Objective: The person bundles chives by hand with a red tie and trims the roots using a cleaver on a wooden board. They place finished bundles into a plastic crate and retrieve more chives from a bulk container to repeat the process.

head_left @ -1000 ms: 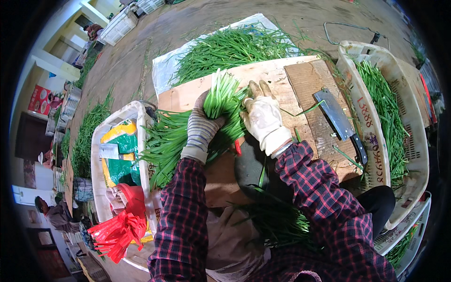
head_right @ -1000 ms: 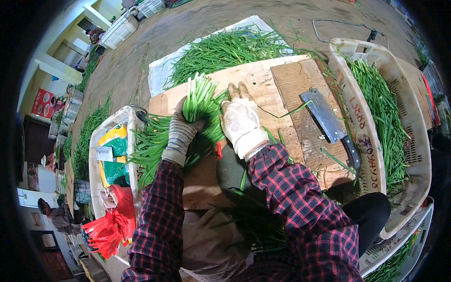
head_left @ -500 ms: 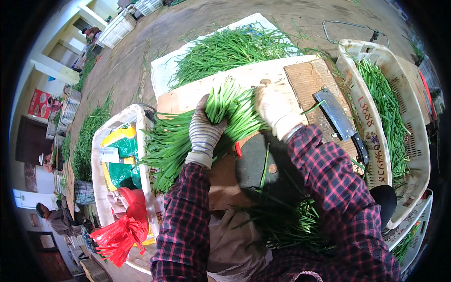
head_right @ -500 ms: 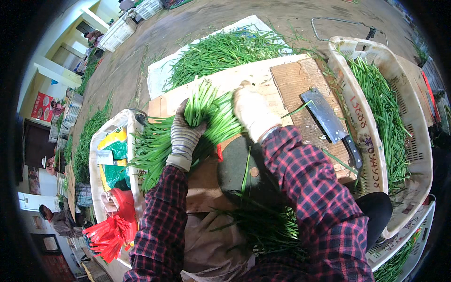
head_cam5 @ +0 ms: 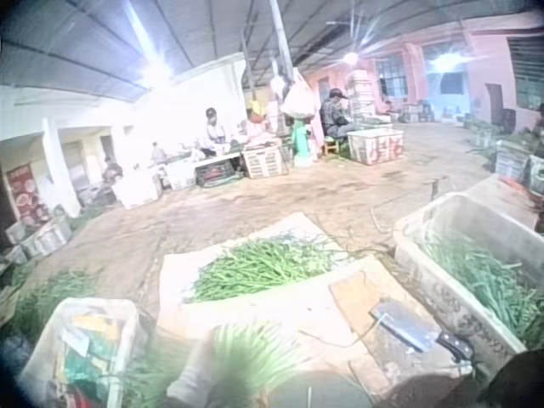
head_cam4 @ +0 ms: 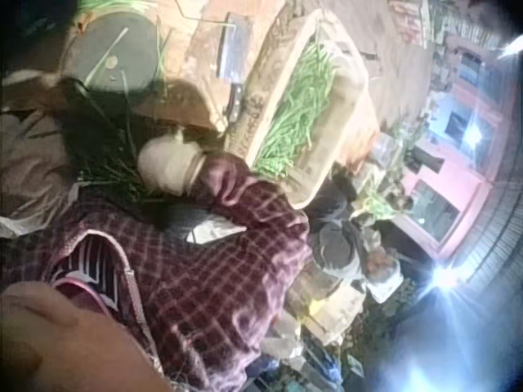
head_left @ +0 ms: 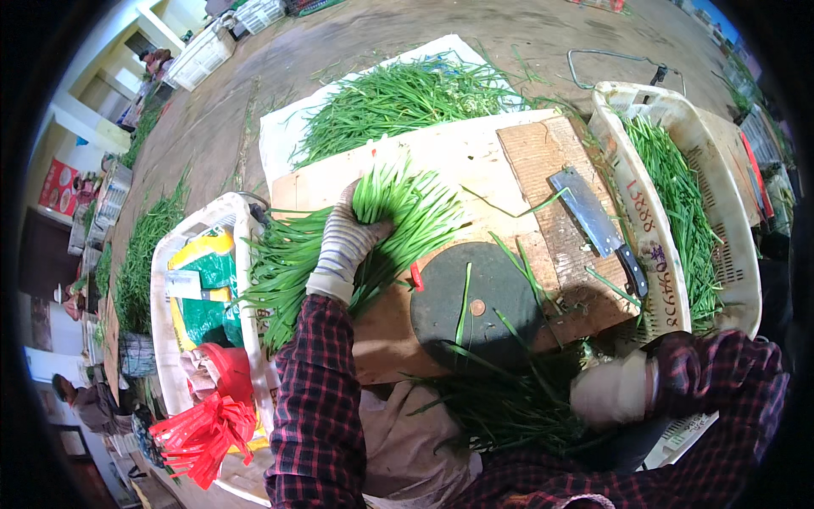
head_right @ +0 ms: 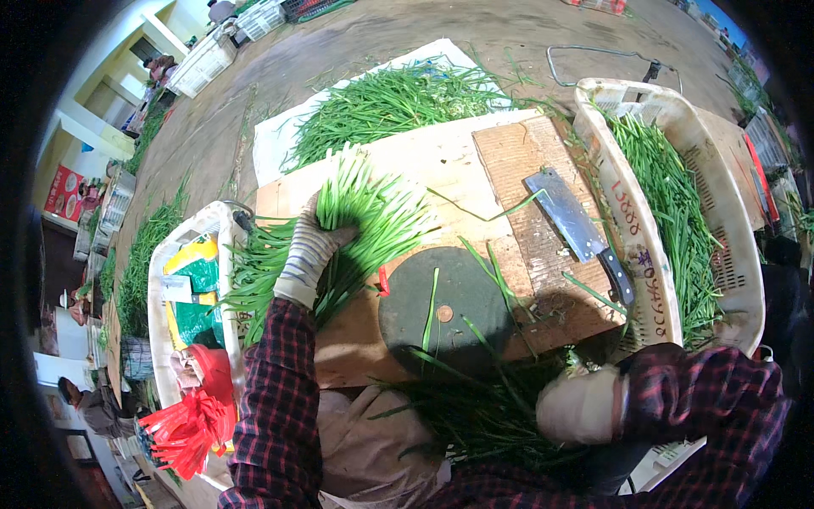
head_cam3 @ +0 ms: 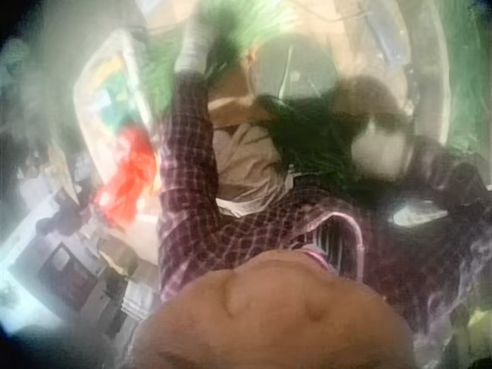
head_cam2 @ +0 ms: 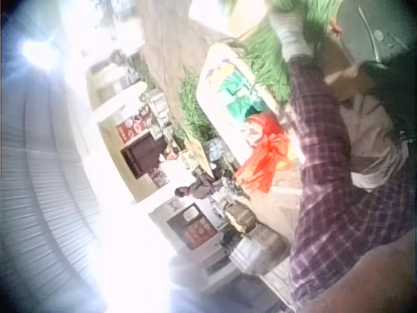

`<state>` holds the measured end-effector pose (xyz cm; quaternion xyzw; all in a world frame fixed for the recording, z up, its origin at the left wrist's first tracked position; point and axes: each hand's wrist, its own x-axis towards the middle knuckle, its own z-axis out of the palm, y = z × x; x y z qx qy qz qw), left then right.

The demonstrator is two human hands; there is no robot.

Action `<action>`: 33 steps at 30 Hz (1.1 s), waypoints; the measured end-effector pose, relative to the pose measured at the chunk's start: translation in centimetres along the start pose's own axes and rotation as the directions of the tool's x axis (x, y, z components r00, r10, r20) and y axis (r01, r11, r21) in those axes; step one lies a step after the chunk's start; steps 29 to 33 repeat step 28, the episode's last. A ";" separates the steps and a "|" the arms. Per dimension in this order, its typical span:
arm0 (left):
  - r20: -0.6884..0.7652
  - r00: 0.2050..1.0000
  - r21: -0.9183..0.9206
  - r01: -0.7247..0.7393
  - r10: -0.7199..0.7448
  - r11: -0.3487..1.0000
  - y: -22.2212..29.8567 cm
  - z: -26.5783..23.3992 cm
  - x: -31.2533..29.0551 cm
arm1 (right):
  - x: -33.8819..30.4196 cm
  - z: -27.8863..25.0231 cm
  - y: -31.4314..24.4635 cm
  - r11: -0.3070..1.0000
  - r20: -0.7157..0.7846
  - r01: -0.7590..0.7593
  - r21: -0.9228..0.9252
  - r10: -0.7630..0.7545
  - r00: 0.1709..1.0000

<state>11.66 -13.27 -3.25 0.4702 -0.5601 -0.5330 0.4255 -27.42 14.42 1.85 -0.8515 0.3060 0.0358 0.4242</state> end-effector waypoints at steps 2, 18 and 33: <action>0.040 0.999 0.028 -0.012 0.010 1.000 0.7 1.4 0.7 | 1.1 1.9 -2.2 0.989 0.336 -0.097 -0.108 0.128 0.933; 0.096 0.994 0.215 0.027 -0.049 0.976 0.2 1.0 0.5 | 27.1 -14.9 6.3 0.342 -0.333 0.137 0.930 0.619 0.711; 0.192 0.981 0.960 -0.182 -0.026 0.211 6.6 2.4 -1.2 | 11.6 -6.3 -0.9 0.920 0.296 -0.042 0.390 -0.082 0.952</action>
